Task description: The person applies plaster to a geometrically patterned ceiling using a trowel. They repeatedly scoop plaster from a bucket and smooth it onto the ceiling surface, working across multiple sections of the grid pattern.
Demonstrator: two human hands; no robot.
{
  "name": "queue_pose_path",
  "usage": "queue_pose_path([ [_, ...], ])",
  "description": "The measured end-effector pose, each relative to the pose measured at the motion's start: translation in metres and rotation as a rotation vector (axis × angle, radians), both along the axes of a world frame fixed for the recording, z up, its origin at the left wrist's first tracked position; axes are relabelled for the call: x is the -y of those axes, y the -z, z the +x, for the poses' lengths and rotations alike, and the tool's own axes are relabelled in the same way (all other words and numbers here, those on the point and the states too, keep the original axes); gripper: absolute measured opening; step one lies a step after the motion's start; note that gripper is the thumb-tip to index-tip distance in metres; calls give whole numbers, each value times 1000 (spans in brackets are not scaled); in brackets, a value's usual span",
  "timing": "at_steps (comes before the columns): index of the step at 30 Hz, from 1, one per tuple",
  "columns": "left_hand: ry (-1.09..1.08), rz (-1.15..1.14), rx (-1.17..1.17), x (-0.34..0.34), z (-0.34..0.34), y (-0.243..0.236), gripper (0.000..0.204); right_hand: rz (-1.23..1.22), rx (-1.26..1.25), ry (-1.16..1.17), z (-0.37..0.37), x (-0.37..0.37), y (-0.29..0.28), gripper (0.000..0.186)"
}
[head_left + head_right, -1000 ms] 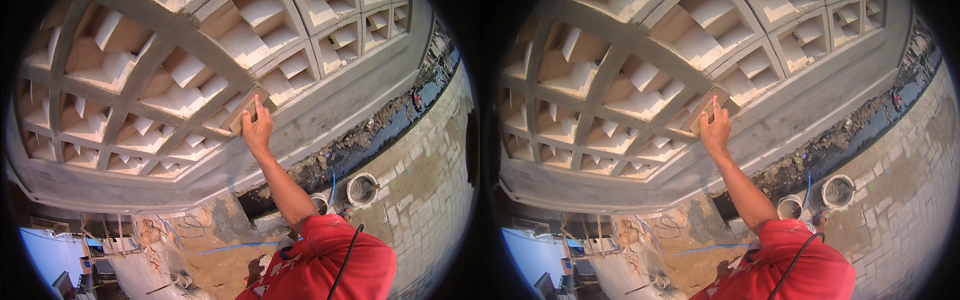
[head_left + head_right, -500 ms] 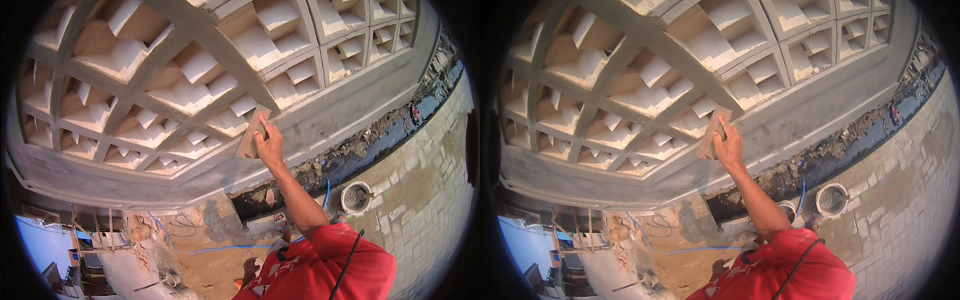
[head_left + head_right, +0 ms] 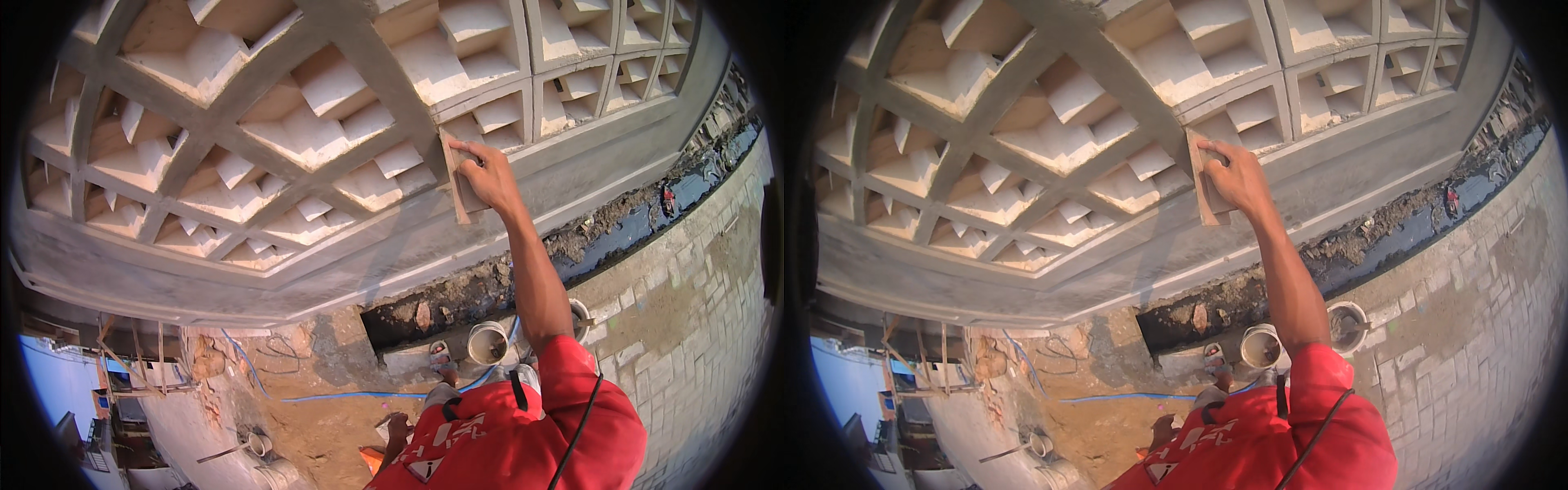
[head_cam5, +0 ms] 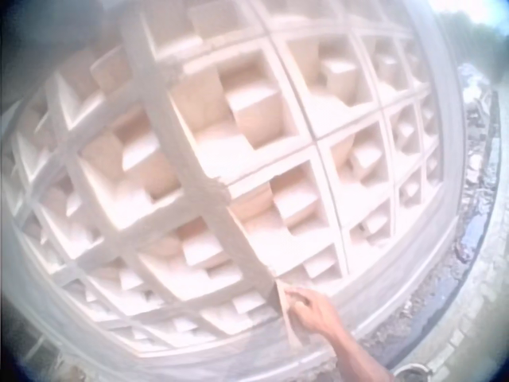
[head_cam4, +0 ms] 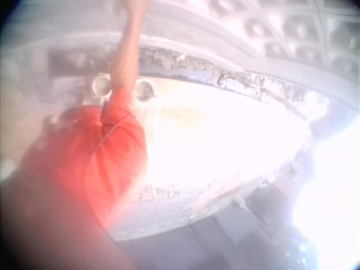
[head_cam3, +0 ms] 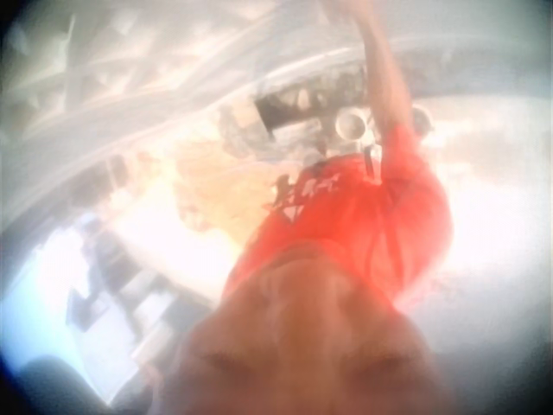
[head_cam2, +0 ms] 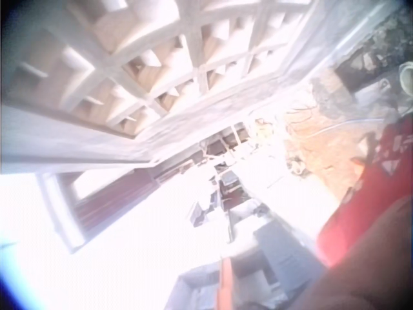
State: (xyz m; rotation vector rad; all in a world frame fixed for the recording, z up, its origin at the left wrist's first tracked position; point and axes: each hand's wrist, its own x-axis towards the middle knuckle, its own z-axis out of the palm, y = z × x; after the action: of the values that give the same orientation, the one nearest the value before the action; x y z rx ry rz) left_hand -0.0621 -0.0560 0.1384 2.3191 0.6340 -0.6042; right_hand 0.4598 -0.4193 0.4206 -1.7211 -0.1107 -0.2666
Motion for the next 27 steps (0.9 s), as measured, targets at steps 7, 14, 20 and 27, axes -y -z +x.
queue_pose_path([
  [7, 555, 395, -160, -24, 10, 17, 50, -86, -47, -34, 11, 13, 1, 41],
  [14, 640, 452, 106, -32, 7, 18, 32, 153, -184, -167, 8, 21, 3, 42],
  [20, 201, 89, 86, -54, -15, 63, 6, 47, -222, -206, 5, 18, -15, 38],
  [27, -60, -141, 150, -66, -15, 77, 31, 394, -373, -280, 8, 35, 17, 36],
])
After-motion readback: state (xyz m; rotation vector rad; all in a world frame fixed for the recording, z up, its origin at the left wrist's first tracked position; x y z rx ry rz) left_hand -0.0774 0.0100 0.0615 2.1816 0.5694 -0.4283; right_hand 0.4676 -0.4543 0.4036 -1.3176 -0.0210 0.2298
